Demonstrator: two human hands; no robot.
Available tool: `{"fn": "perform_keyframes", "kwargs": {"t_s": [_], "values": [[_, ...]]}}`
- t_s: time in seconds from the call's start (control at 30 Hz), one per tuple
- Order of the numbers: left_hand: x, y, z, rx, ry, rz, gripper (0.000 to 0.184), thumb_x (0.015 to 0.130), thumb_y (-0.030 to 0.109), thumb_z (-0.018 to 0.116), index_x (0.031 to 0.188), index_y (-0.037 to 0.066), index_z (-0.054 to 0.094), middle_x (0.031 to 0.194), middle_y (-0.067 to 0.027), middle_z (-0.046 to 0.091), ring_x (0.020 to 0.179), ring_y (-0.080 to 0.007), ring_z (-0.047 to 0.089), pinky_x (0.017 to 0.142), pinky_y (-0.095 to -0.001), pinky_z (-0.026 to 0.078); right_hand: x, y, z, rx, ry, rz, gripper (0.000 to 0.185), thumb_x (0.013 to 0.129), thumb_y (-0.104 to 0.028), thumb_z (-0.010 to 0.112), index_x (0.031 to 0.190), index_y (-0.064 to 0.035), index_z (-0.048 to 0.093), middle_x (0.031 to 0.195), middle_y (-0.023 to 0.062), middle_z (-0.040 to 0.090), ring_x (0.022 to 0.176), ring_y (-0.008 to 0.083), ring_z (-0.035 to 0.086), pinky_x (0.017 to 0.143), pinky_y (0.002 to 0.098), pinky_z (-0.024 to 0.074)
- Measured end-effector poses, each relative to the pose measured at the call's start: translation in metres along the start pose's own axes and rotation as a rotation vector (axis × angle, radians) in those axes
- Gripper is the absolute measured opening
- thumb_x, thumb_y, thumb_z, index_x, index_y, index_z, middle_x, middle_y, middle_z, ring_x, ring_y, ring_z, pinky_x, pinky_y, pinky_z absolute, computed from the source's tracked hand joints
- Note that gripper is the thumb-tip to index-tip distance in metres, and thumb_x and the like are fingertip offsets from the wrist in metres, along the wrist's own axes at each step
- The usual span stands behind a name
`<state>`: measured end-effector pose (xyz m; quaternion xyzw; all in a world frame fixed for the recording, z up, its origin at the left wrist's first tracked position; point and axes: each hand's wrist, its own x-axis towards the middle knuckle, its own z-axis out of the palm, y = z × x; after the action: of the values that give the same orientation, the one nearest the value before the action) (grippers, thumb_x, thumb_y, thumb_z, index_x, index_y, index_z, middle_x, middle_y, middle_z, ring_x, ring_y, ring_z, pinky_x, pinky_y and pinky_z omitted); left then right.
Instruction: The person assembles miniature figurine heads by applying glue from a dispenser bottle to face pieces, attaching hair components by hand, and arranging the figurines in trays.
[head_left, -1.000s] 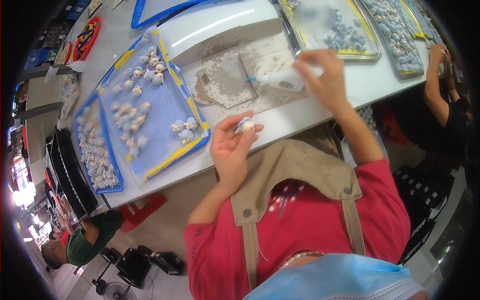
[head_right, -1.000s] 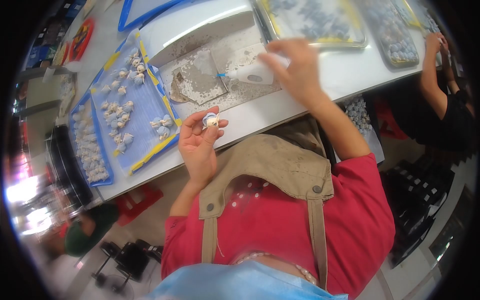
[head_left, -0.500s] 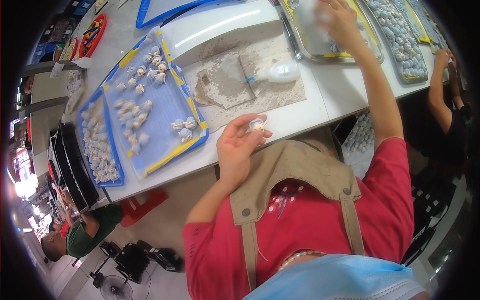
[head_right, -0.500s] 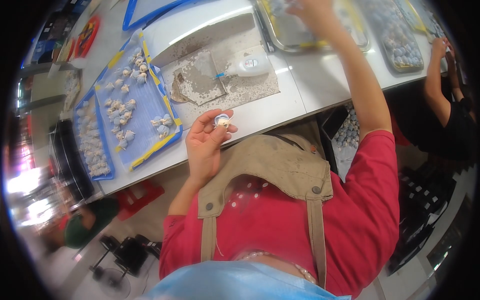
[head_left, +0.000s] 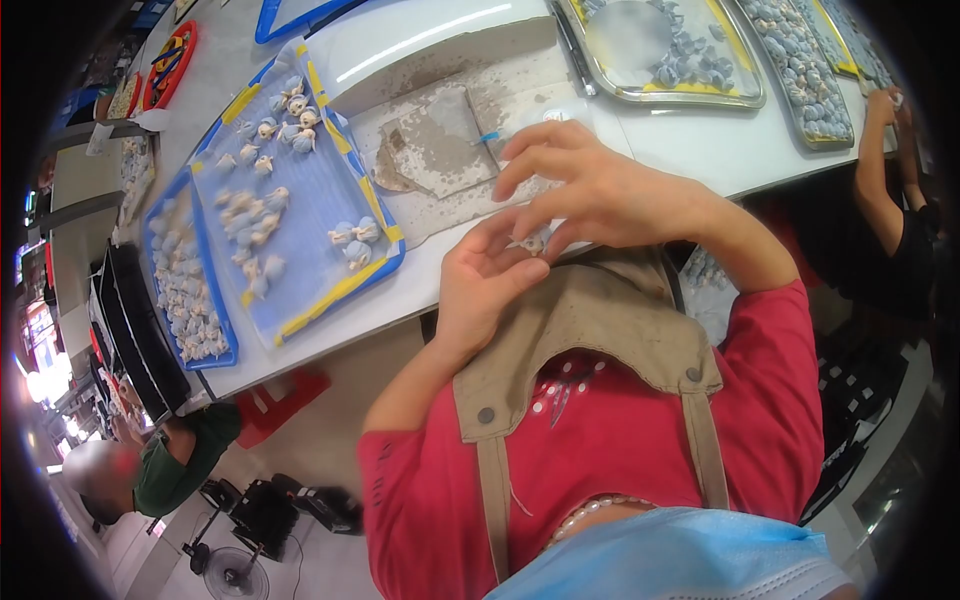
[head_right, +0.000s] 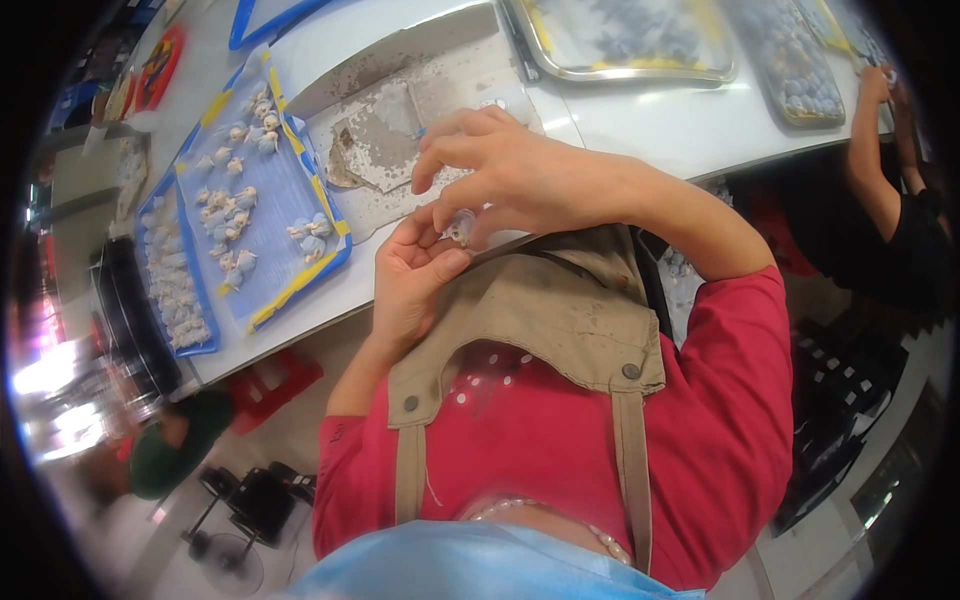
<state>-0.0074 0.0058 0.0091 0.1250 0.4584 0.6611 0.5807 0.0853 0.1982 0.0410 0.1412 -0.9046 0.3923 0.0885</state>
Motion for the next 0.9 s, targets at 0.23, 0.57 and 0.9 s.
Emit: {"fn": "perform_keyframes", "kwargs": {"t_s": [0.23, 0.57, 0.9], "values": [[-0.003, -0.006, -0.007, 0.028, 0.061, 0.055, 0.036, 0.086, 0.003, 0.059, 0.120, -0.003, 0.049, 0.114, -0.0114, 0.057, 0.096, -0.0137, 0.057, 0.082, -0.0274, 0.048, 0.004, -0.009, 0.011, -0.117, 0.039, 0.014, 0.030, 0.067, -0.010, 0.072, 0.096, -0.0121, 0.066, 0.115, 0.0032, 0.053, 0.118, 0.0281, 0.041, 0.095, 0.0463, 0.0300], [-0.005, 0.000, -0.004, 0.133, 0.055, 0.222, 0.040, 0.088, -0.002, 0.056, 0.127, -0.003, 0.047, 0.102, -0.0045, 0.057, 0.088, -0.0067, 0.054, 0.080, -0.0197, 0.044, -0.016, -0.029, 0.057, -0.495, 0.594, 0.161, 0.025, 0.063, -0.014, 0.074, 0.087, -0.0168, 0.067, 0.089, -0.0076, 0.060, 0.095, 0.0179, 0.054, 0.080, 0.0385, 0.0297], [-0.004, -0.002, -0.002, 0.269, 0.120, 0.253, 0.032, 0.088, -0.003, 0.055, 0.121, -0.003, 0.053, 0.087, 0.0004, 0.057, 0.079, -0.0030, 0.052, 0.068, -0.0168, 0.042, -0.014, -0.032, 0.055, -0.430, 0.565, 0.198, 0.027, 0.062, -0.015, 0.075, 0.088, -0.0161, 0.067, 0.089, -0.0069, 0.060, 0.092, 0.0185, 0.055, 0.079, 0.0391, 0.0299]]}}
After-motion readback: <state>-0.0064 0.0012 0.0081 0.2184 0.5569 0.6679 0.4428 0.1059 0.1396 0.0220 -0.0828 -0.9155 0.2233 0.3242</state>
